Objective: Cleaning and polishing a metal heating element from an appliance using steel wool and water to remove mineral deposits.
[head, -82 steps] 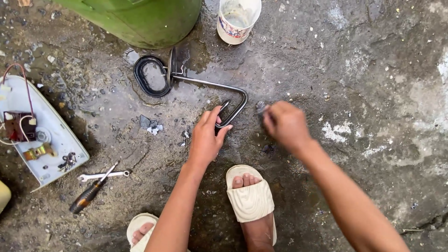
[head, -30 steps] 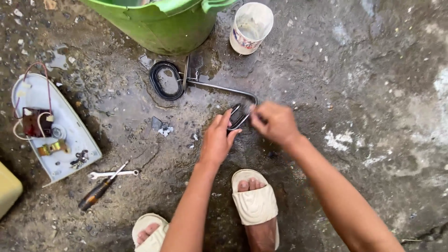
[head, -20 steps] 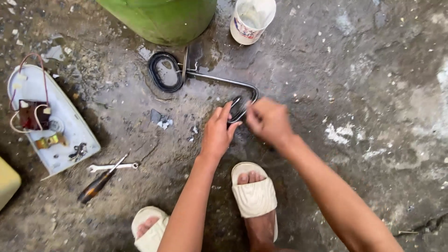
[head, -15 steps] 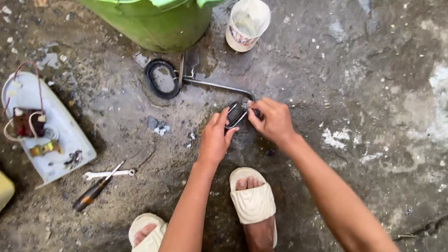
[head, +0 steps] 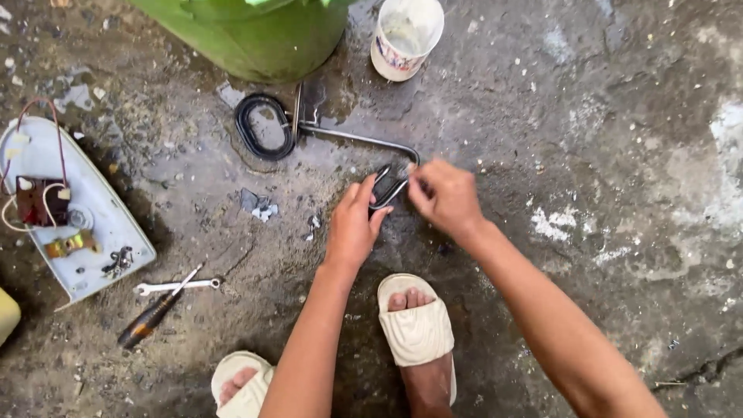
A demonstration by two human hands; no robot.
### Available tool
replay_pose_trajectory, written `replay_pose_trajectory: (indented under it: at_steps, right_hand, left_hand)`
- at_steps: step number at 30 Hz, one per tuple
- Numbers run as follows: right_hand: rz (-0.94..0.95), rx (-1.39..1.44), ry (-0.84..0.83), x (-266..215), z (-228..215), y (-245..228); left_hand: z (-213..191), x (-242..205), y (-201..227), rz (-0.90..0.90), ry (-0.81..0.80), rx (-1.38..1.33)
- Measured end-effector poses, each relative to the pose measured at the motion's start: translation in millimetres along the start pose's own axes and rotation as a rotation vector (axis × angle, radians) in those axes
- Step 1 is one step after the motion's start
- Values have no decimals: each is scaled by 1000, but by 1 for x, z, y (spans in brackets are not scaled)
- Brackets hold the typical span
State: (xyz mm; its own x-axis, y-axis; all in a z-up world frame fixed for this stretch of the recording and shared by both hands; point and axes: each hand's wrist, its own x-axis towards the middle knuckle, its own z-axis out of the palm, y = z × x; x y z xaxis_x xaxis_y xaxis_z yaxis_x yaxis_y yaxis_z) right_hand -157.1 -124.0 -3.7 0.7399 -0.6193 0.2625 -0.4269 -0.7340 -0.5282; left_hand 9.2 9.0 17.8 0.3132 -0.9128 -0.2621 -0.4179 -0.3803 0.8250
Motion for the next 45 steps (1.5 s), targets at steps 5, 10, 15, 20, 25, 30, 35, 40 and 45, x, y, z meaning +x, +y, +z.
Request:
replay_pose_trajectory:
  at_steps: [5,10,15,20,25,30,35,40,45]
  right_hand:
    - [-123,-91,-69,13,-16,11]
    - [-148,24,-158,13,-12,3]
    - [-119,45,-143,2,-13,-14]
    - [-202,-155,-119,6,-12,13]
    - [-282,-145,-175,18,-16,33]
    - [-255,-132,-175,13,-14,27]
    - [-253,-161,-109,13,-20,12]
    - [-250,-154,-96,12,-17,12]
    - [-243,-114,-107,32,-29,22]
  left_hand:
    - [-1,0,1,4,-6,-11]
    - [-3,2,10,-138,-94,-54]
    - [-2,-3,10,-106,-63,-31]
    - [0,-1,7,-23,-13,1]
    - [9,4,-5,-57,-46,-22]
    - [1,0,0,22,8,21]
    - [1,-3,-4,10,6,15]
    - [3,-11,-9,13,23,56]
    - [8,2,-5,61,56,36]
